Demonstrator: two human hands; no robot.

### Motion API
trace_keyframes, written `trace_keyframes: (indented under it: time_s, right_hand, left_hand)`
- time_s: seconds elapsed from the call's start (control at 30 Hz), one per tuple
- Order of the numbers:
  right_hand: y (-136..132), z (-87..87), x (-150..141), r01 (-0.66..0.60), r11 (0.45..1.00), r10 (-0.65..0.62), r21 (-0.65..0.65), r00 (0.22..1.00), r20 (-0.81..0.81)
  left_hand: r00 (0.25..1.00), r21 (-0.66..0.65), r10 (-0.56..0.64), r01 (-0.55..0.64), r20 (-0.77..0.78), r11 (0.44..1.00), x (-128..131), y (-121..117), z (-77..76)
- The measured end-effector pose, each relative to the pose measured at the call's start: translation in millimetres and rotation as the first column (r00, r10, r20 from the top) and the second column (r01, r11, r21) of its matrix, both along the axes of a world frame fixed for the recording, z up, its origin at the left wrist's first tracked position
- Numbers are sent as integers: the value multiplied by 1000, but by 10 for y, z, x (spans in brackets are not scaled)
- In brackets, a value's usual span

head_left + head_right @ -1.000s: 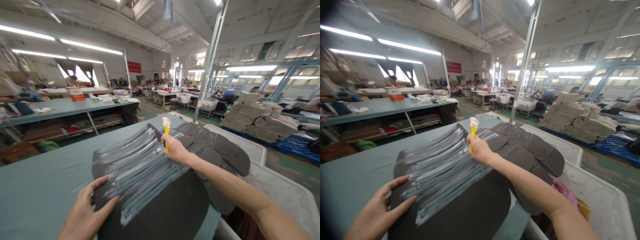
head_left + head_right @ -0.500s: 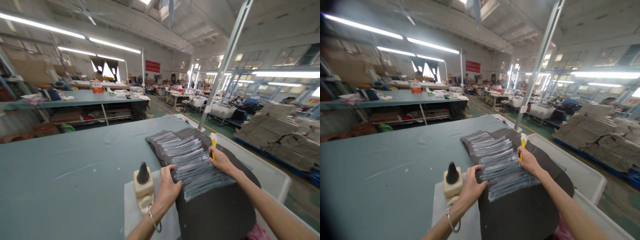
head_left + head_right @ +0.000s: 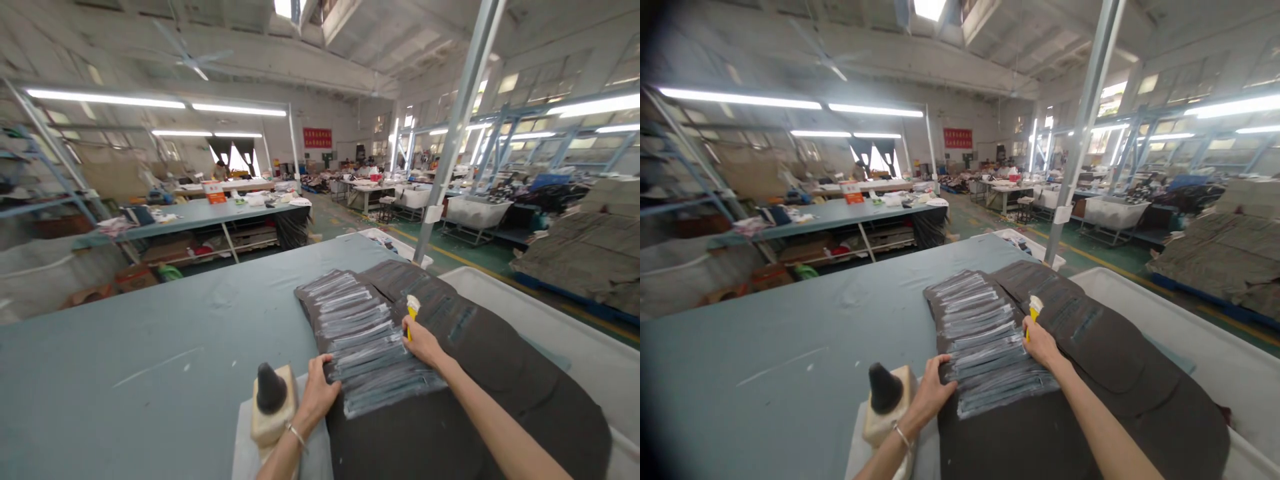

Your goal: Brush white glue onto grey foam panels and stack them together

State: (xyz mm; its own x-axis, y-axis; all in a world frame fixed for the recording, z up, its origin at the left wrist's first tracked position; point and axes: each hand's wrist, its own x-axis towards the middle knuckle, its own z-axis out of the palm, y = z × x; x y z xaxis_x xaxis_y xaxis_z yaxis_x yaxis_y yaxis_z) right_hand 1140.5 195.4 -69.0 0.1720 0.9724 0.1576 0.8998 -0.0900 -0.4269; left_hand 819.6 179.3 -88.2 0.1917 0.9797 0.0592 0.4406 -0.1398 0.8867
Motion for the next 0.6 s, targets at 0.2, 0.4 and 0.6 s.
trace_keyframes:
  time_s: [0.2, 0.4, 0.6]
  right_hand:
    - [73, -238, 381, 21, 996, -10, 89, 993, -121]
    - [391, -279, 492, 171, 981, -145, 96, 962, -231]
    - [874, -253, 252, 218, 976, -217, -14, 963, -162]
  left_hand:
    - [996, -97, 81, -84, -35, 992, 48, 123, -426]
    - [993, -125, 109, -115, -48, 985, 107, 137, -486]
    - [993, -143, 110, -116, -45, 983, 107, 151, -510]
